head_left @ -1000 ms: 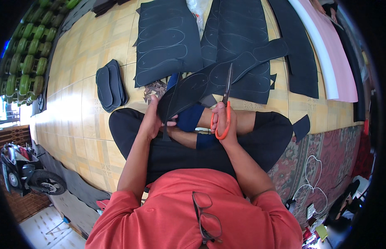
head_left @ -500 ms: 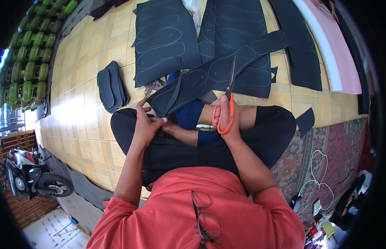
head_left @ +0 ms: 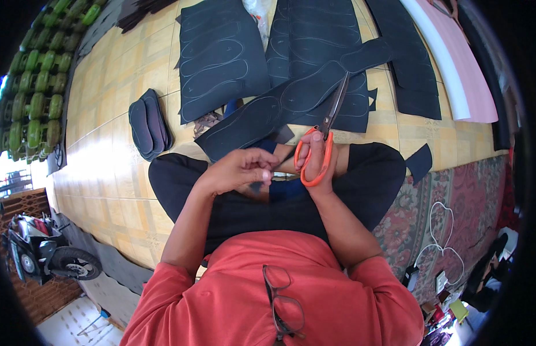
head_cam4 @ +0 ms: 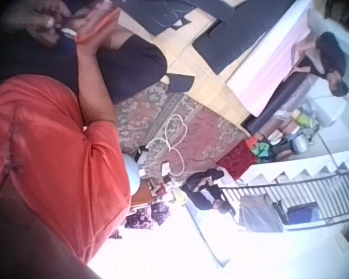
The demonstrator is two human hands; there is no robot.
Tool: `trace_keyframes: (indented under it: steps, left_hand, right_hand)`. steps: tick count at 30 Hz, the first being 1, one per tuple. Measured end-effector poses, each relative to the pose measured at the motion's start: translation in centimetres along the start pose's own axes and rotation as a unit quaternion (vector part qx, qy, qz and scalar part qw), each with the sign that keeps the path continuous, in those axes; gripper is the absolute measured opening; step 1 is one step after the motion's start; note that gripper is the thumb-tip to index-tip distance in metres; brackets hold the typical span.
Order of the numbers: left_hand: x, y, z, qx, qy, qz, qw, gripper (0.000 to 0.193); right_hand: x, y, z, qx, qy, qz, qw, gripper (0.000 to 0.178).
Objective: The person sits on the floor and uses orange-handled scissors to cut shoe-shaped outlines from a large black sheet of material. They follow pre-drawn white lines, separating individual pieces and stacking them on the floor.
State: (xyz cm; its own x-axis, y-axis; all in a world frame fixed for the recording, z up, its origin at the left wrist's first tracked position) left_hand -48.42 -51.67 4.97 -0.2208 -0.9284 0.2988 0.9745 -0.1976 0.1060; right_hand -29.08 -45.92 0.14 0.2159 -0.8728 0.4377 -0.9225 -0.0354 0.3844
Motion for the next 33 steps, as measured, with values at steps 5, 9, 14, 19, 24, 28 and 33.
trace_keyframes:
  steps: [5,9,14,19,24,28,33]
  left_hand:
    - [-0.6,-0.8,-5.8,0.100,-0.220,0.079,0.967,0.039]
    - [1.2,0.8,-9.3,0.289,-0.118,0.234,0.921,0.039]
    - [-0.6,0.0,-9.6,0.215,-0.060,0.398,0.890,0.042]
    - [-2.6,-2.2,-7.4,-0.029,0.133,0.441,0.887,0.029]
    - [-1.1,-3.0,-0.7,-0.009,0.319,0.380,0.868,0.021]
    - [-0.3,-5.0,-0.7,0.101,0.309,0.432,0.841,0.022]
    - [1.1,-6.5,-2.9,0.091,0.336,0.479,0.805,0.013]
  right_hand:
    - [-0.2,-0.6,0.0,0.003,-0.009,-0.001,1.000,0.038]
    - [-0.2,0.0,0.1,0.016,0.004,-0.016,1.000,0.037]
    - [-0.1,0.4,0.1,0.070,0.023,-0.030,0.997,0.035]
    - [0.3,0.7,0.2,0.068,0.049,-0.029,0.996,0.032]
    - [0.6,0.7,0.7,0.130,0.012,-0.046,0.990,0.033]
    - [0.9,1.2,0.7,0.142,0.010,-0.081,0.987,0.033]
    - [1.4,1.5,1.2,0.193,0.027,-0.120,0.974,0.031]
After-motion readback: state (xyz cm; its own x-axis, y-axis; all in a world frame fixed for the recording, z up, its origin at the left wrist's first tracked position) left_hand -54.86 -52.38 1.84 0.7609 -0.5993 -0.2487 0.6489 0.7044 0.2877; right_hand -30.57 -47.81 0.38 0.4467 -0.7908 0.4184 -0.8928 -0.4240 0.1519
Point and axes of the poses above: each hand's wrist, its own x-axis away from the middle knuckle, its own y-axis out of the palm, z = x × y, the point moved 1 cm from there along -x, towards the middle knuckle, and after that the axes turned 12 degrees about y, right-handed, at the moved point
